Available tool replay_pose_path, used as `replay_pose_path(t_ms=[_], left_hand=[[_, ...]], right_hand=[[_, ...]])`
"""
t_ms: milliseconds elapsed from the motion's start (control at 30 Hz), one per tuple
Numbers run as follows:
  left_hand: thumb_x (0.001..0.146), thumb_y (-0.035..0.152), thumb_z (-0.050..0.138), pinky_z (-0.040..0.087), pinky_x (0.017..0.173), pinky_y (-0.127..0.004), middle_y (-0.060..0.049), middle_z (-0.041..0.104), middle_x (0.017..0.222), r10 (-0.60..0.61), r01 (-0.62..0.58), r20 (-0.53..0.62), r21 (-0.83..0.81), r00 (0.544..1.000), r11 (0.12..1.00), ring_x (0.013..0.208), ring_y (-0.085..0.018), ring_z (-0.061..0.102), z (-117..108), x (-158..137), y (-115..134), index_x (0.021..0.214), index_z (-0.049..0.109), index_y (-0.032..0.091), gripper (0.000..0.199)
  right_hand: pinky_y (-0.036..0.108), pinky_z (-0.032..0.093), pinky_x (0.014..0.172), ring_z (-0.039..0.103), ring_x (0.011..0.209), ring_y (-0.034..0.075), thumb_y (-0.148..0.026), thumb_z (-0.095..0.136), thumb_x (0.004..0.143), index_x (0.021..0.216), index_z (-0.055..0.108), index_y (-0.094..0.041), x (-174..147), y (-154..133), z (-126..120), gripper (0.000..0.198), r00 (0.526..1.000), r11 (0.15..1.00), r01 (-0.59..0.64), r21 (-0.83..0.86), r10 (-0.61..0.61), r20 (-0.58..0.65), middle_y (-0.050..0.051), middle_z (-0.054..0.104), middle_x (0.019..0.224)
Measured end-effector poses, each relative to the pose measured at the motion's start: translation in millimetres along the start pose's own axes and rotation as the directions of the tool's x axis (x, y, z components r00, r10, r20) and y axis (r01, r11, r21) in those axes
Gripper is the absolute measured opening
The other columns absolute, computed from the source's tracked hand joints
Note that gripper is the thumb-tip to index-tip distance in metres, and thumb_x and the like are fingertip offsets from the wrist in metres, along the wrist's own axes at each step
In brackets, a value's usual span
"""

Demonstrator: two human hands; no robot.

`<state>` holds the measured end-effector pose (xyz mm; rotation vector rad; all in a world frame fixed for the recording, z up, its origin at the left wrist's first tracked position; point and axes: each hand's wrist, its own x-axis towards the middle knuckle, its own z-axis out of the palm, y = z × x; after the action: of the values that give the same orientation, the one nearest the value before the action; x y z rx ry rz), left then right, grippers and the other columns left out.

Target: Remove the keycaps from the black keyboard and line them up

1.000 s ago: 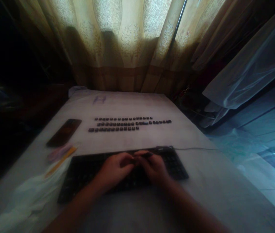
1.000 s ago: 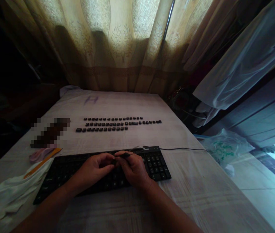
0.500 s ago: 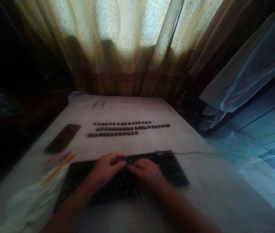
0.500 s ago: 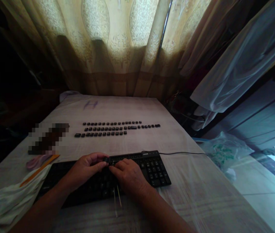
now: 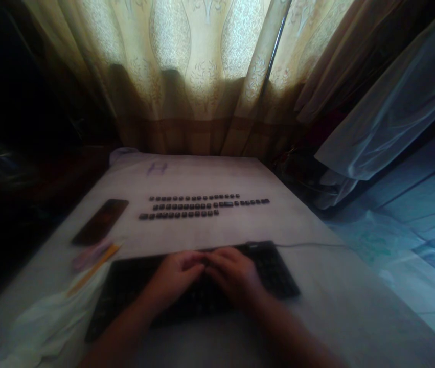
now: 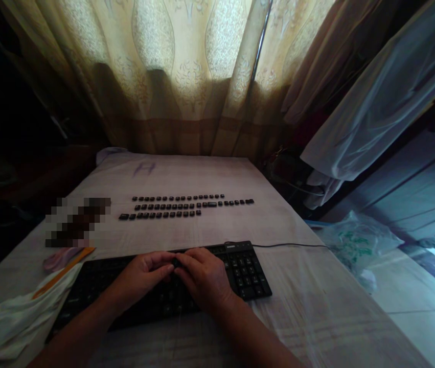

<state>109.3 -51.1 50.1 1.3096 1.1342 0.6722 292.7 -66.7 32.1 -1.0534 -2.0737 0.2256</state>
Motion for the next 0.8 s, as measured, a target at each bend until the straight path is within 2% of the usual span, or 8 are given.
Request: replay_pose_path(t_ms=[167,233,300,367,433,467,633,800], left_hand=[[0.076,0.031,0.059,0.051,0.078,-0.034,-0.003,0.074,0.080,-0.021,0.021,0.005,0.008,1.000,1.000,0.085,-0.022,0.067,4,-1,3,0.111,0.070,0.020,0.039],[0.075,0.033,0.059,0.051,0.078,-0.034,-0.005,0.075,0.087,-0.020,0.020,-0.020,0.015,1.000,1.000,0.088,-0.023,0.067,3,-1,2,0.118,0.066,0.019,0.046],[0.074,0.036,0.060,0.051,0.079,-0.035,-0.008,0.074,0.102,-0.012,0.014,-0.074,0.027,0.997,1.000,0.090,-0.024,0.067,0,0,0,0.126,0.060,0.018,0.055],[0.073,0.038,0.060,0.050,0.081,-0.035,-0.010,0.071,0.112,-0.015,0.021,-0.123,0.049,0.992,0.999,0.091,-0.023,0.066,-5,1,-2,0.131,0.056,0.017,0.062],[0.072,0.040,0.059,0.049,0.082,-0.035,-0.011,0.070,0.112,-0.014,0.026,-0.155,0.078,0.988,0.997,0.089,-0.023,0.066,-11,3,-3,0.131,0.054,0.016,0.064],[0.072,0.042,0.058,0.049,0.082,-0.035,-0.011,0.070,0.110,-0.008,0.024,-0.165,0.089,0.986,0.996,0.087,-0.023,0.066,-14,4,-4,0.130,0.055,0.015,0.063],[0.071,0.046,0.056,0.048,0.082,-0.036,-0.010,0.070,0.107,-0.003,0.024,-0.191,0.107,0.982,0.994,0.082,-0.022,0.066,-24,7,-4,0.126,0.057,0.016,0.062],[0.069,0.047,0.056,0.047,0.081,-0.035,-0.011,0.070,0.106,-0.025,0.049,-0.198,0.119,0.980,0.992,0.086,-0.023,0.065,-24,8,-4,0.124,0.058,0.015,0.064]], right_hand=[[0.030,0.054,0.074,0.066,0.082,0.020,-0.021,0.053,0.092,0.109,0.068,-0.018,4,-1,-2,0.023,0.999,0.999,0.025,-0.049,-0.022,0.046,0.009,0.071,0.093],[0.031,0.054,0.074,0.067,0.081,0.020,-0.020,0.054,0.090,0.106,0.069,-0.017,12,4,-5,0.022,0.995,0.997,0.016,-0.076,-0.008,0.100,0.008,0.071,0.092],[0.030,0.053,0.072,0.066,0.079,0.019,-0.020,0.057,0.088,0.103,0.070,-0.018,24,17,-11,0.020,0.988,0.994,-0.049,-0.096,0.062,0.141,0.007,0.071,0.090],[0.028,0.052,0.073,0.066,0.079,0.017,-0.021,0.058,0.087,0.104,0.070,-0.020,41,39,-17,0.020,0.966,0.977,-0.168,-0.129,0.189,0.174,0.006,0.072,0.093],[0.027,0.050,0.076,0.067,0.082,0.016,-0.022,0.058,0.088,0.106,0.070,-0.022,58,64,-22,0.022,0.910,0.923,-0.300,-0.242,0.353,0.216,0.005,0.072,0.098],[0.028,0.050,0.077,0.067,0.082,0.017,-0.022,0.059,0.087,0.105,0.071,-0.021,66,77,-23,0.022,0.896,0.904,-0.324,-0.278,0.388,0.219,0.005,0.073,0.098],[0.031,0.048,0.081,0.067,0.093,0.022,-0.023,0.059,0.086,0.106,0.073,-0.022,87,124,-17,0.025,0.844,0.845,-0.379,-0.377,0.483,0.234,0.006,0.074,0.103],[0.030,0.046,0.086,0.065,0.102,0.022,-0.029,0.056,0.088,0.112,0.071,-0.026,92,140,-6,0.028,0.817,0.824,-0.381,-0.419,0.513,0.265,0.004,0.072,0.111]])
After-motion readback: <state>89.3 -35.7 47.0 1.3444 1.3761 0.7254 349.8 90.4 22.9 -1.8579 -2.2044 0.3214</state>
